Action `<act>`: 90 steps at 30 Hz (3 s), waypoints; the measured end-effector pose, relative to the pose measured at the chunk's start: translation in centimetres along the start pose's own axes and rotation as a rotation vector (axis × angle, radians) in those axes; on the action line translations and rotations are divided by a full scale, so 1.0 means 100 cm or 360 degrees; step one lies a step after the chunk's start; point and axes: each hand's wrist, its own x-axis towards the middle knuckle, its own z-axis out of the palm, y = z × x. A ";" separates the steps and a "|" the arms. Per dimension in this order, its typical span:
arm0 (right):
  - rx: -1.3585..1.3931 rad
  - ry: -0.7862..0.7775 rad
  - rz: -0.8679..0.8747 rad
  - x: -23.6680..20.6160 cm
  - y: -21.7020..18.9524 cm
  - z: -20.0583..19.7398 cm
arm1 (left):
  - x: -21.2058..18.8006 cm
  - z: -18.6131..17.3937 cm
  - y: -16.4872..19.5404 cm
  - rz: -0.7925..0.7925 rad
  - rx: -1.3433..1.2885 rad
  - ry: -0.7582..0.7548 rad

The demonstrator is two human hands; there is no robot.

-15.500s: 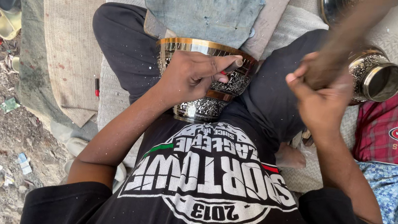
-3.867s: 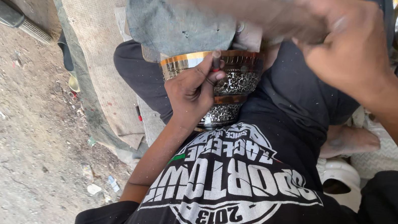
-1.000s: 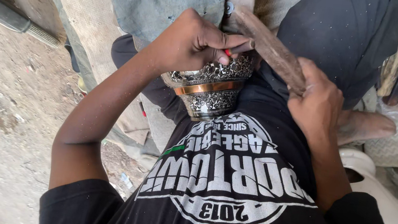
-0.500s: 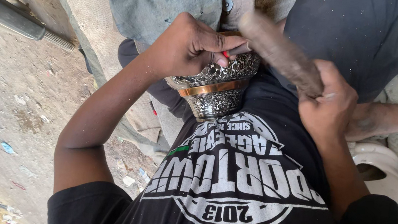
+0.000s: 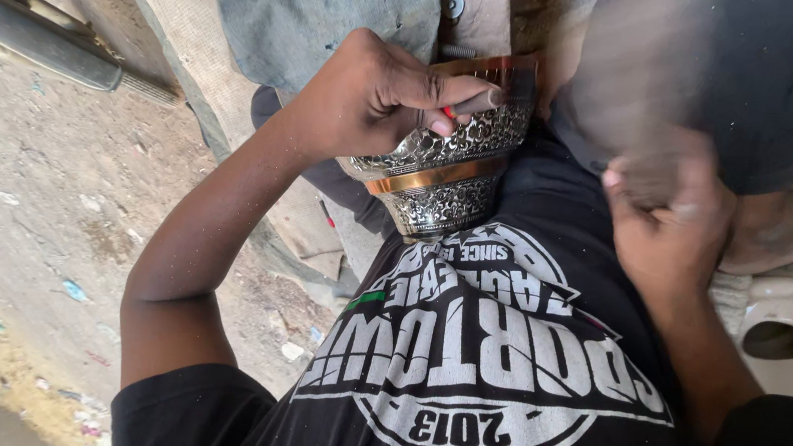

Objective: The person sits on the ground with an engraved brass bowl on their lap. They hold a red-tipped punch against the bowl's patterned surface with one hand and strike it with a wooden mallet in the other hand, rotating the bowl to work on different areas of the decoration.

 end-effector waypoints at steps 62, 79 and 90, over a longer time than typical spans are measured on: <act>-0.1292 -0.0199 -0.0345 0.007 0.013 0.000 | -0.015 0.015 0.000 0.0053 0.0049 0.0138; -0.0555 -0.0028 -0.0188 -0.009 0.029 -0.006 | -0.015 0.021 -0.006 0.0084 0.0130 0.0139; -0.0049 0.0027 -0.0092 -0.011 0.023 -0.001 | -0.014 0.016 -0.003 0.0086 0.0143 0.0079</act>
